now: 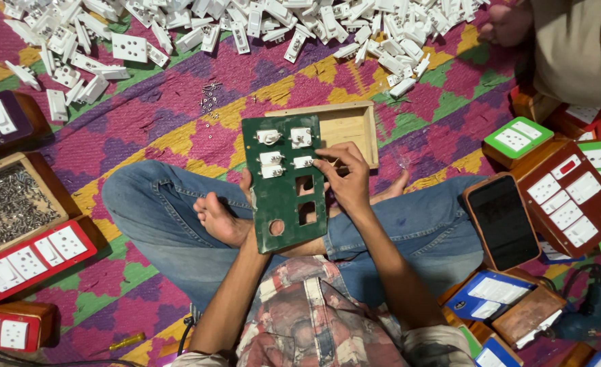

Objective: The person sits on the floor and assembles white electrical switches onto a green backplate. They pick up switches from a pile, place them into cutouts on the backplate, and secure them by hand.

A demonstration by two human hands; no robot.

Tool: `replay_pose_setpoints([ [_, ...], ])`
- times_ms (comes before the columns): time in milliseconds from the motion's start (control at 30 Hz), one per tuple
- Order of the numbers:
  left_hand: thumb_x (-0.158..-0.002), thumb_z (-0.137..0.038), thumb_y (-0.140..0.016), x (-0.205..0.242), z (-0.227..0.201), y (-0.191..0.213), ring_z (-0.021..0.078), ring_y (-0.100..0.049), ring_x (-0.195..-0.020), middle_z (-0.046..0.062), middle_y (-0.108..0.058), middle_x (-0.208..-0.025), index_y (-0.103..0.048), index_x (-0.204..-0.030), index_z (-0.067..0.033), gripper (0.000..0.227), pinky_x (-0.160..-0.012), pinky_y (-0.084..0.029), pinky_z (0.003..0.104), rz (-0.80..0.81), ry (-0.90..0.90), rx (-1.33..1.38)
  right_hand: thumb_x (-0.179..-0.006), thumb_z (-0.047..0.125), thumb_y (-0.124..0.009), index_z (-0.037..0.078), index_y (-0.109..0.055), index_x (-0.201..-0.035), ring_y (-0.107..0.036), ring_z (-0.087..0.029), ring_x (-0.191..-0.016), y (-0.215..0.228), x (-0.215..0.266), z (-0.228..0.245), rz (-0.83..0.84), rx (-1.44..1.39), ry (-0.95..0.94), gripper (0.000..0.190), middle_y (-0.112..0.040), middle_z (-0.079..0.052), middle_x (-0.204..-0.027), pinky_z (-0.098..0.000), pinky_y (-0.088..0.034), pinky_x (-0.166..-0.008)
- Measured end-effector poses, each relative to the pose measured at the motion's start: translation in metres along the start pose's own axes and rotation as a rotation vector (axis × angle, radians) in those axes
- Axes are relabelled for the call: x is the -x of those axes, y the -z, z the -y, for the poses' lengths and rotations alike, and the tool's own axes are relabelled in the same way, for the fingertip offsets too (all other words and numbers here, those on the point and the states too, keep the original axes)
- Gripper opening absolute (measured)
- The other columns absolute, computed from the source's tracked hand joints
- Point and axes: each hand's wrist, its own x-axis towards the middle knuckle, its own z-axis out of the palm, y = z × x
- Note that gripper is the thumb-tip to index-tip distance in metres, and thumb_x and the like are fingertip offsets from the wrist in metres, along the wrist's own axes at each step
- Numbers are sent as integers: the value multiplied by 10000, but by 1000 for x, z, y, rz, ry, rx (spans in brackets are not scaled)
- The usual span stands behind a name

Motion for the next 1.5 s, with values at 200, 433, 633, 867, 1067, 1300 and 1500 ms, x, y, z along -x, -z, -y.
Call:
replay_pose_setpoints([
  [200, -919, -733, -564, -2, 0, -3, 424, -491, -1400, 252, -449, -1561, -340, -1617, -47, 1003, -1171, -362, 711, 95, 63, -12, -809, -4, -847, 43, -800, -969, -612, -143, -883, 1, 1, -10, 0, 22, 50, 174, -605, -35, -943, -256, -482, -755],
  [433, -916, -742, -559, -1, 1, -6, 425, -491, -1399, 253, -450, -1561, -345, -1615, -47, 1009, -1168, -371, 699, 109, 80, -25, -818, -22, -815, 42, -779, -923, -635, -120, -869, 0, -1, -15, 5, -90, -8, 128, -589, -34, -963, -259, -585, -739],
  [633, -912, -750, -555, 0, 0, -3, 425, -491, -1399, 254, -450, -1561, -349, -1613, -47, 1014, -1166, -378, 688, 64, 6, -43, -723, 22, -910, 28, -776, -920, -636, -131, -861, 2, 1, -1, -9, 74, 43, 238, -608, -61, -999, -269, -527, -720],
  [867, -909, -758, -550, 1, 1, -2, 426, -492, -1398, 255, -451, -1561, -354, -1612, -47, 1019, -1163, -388, 676, 28, -74, -62, -807, 57, -883, 27, -756, -1162, -662, -162, -1109, 3, 5, -6, 159, -76, 46, 378, -623, -106, -1340, -273, -557, -902],
  [1067, -905, -766, -545, 2, -1, -8, 427, -492, -1398, 255, -452, -1561, -358, -1610, -47, 1024, -1161, -395, 666, 28, -97, -69, -798, 74, -889, 60, -719, -1069, -659, -154, -1155, 1, 5, -16, 141, -301, -53, 320, -610, -86, -1365, -264, -577, -933],
  [1300, -902, -775, -540, -2, 0, -12, 427, -493, -1397, 256, -452, -1562, -363, -1608, -47, 1030, -1159, -404, 654, 33, -90, -68, -789, 52, -920, 71, -791, -992, -579, -250, -1368, 5, 2, -10, 133, 157, 315, 242, -670, -88, -1380, -361, -497, -1108],
  [1500, -898, -783, -536, 0, 1, -13, 428, -493, -1397, 257, -453, -1562, -367, -1607, -47, 1035, -1156, -412, 644, 35, -75, -76, -794, 143, -881, 95, -636, -1321, -537, -198, -1374, 4, 7, -4, 142, -137, -45, 583, -554, -104, -1448, -333, -477, -1130],
])
